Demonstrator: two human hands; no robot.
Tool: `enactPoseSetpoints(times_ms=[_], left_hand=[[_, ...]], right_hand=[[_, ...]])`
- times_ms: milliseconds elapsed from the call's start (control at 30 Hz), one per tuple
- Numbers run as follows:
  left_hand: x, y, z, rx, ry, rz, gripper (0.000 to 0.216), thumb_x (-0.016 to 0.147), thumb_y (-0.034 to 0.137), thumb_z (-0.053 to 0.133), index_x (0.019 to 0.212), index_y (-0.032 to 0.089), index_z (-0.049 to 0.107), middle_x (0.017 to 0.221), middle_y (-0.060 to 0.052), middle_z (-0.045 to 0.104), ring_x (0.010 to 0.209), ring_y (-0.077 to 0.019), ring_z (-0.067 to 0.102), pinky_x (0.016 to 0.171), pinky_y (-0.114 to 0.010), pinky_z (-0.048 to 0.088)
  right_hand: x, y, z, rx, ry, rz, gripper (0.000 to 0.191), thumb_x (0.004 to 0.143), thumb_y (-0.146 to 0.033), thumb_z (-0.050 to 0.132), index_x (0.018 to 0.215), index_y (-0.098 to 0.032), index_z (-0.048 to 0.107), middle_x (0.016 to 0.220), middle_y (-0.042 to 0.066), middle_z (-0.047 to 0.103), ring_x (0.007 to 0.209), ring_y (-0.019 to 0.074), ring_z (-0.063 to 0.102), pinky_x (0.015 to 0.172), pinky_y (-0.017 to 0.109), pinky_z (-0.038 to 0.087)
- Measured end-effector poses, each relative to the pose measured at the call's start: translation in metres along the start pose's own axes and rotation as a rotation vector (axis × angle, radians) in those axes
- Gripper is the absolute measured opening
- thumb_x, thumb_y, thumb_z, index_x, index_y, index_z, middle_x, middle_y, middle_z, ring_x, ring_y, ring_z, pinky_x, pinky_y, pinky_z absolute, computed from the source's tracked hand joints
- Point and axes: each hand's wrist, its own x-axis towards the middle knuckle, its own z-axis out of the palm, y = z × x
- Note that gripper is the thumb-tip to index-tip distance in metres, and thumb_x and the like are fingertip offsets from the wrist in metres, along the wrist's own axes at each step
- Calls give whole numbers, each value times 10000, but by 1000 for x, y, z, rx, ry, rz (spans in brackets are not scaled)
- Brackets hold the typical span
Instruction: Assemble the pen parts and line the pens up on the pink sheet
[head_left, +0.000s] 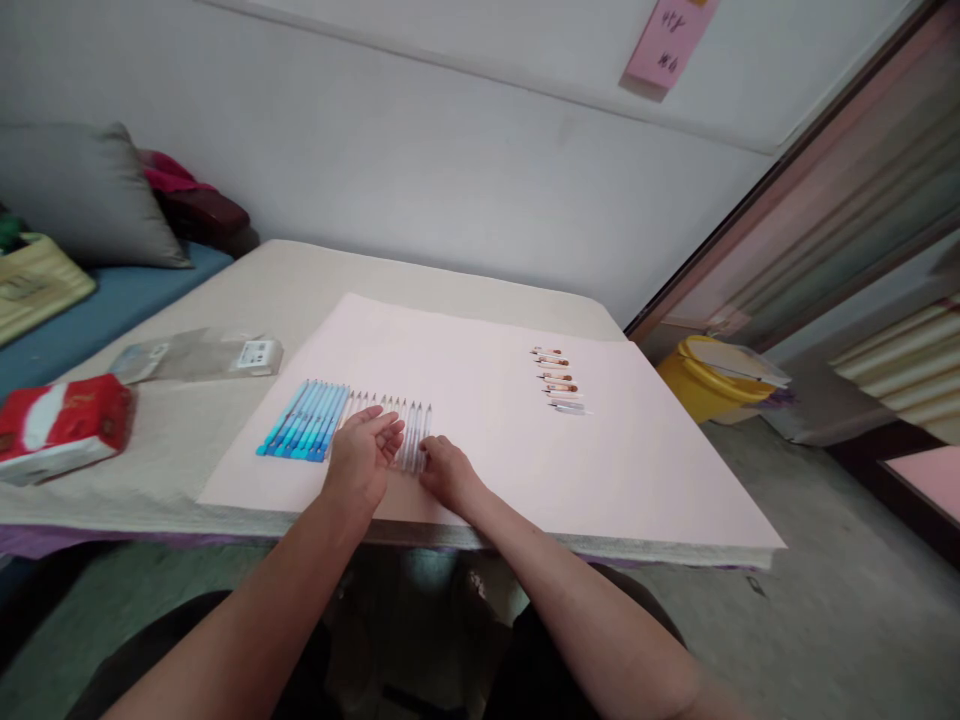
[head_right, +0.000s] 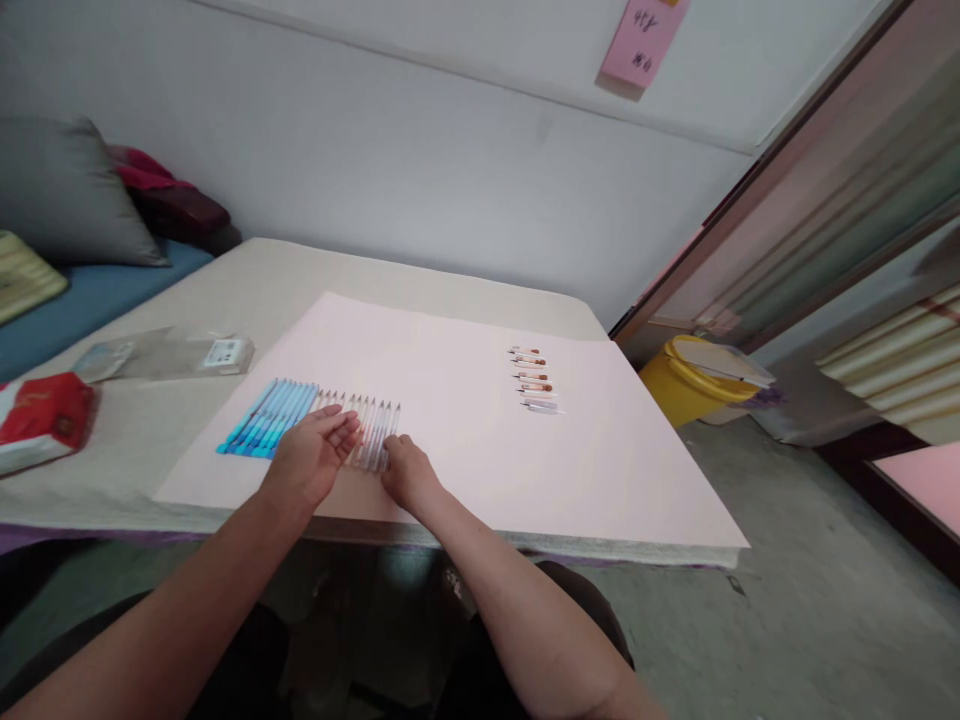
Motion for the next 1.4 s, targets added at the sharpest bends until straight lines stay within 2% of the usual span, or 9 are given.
enactPoseSetpoints(times_ms=[533, 900, 1000, 1167, 1267, 1400], left_hand=[[1, -2, -1, 4, -15, -9, 207, 699, 28, 602, 872, 125, 540, 763, -90, 623, 649, -137, 632, 584, -241, 527], [-7, -1, 1, 29, -33, -30, 215, 678, 26, 613, 857, 125, 544, 749, -78, 628, 633, -120, 622, 560, -212, 498], [-13, -5, 3, 107, -107, -62, 185, 670, 72, 632, 838, 119, 571, 771, -81, 642, 635, -112, 615, 571, -210, 480], [-23, -14, 7, 400, -346, -60, 91, 693, 198, 637, 748, 127, 620, 795, -70, 651, 676, -119, 598, 640, -242, 459], [-26, -18, 7, 611, -444, -10, 135, 710, 273, 633, 724, 140, 643, 770, -65, 648, 709, -140, 589, 669, -263, 443], [-26, -21, 6, 743, -515, -21, 244, 725, 376, 622, 667, 141, 647, 745, -80, 641, 729, -168, 578, 677, -286, 439]], right_hand=[[1, 3, 4, -11, 7, -17, 299, 707, -66, 482, 981, -181, 515, 931, 51, 553, 763, 148, 528, 649, 248, 367], [-1, -2, -6, 21, -27, -3, 325, 688, -98, 537, 1001, -184, 518, 952, 50, 568, 797, 155, 545, 672, 248, 387], [-2, -1, -9, 61, -21, 5, 292, 709, -138, 558, 994, -181, 516, 928, 47, 580, 794, 159, 549, 679, 257, 393], [-6, 10, -24, 137, 35, -27, 232, 757, -204, 579, 982, -190, 522, 933, 40, 591, 810, 157, 557, 690, 261, 395], [-6, 24, -40, 117, 62, -13, 251, 756, -193, 593, 1001, -182, 537, 961, 49, 601, 827, 155, 559, 709, 261, 395], [0, 55, -75, 39, 110, 112, 279, 749, -186, 607, 1025, -182, 568, 1000, 52, 624, 855, 153, 563, 736, 250, 395]])
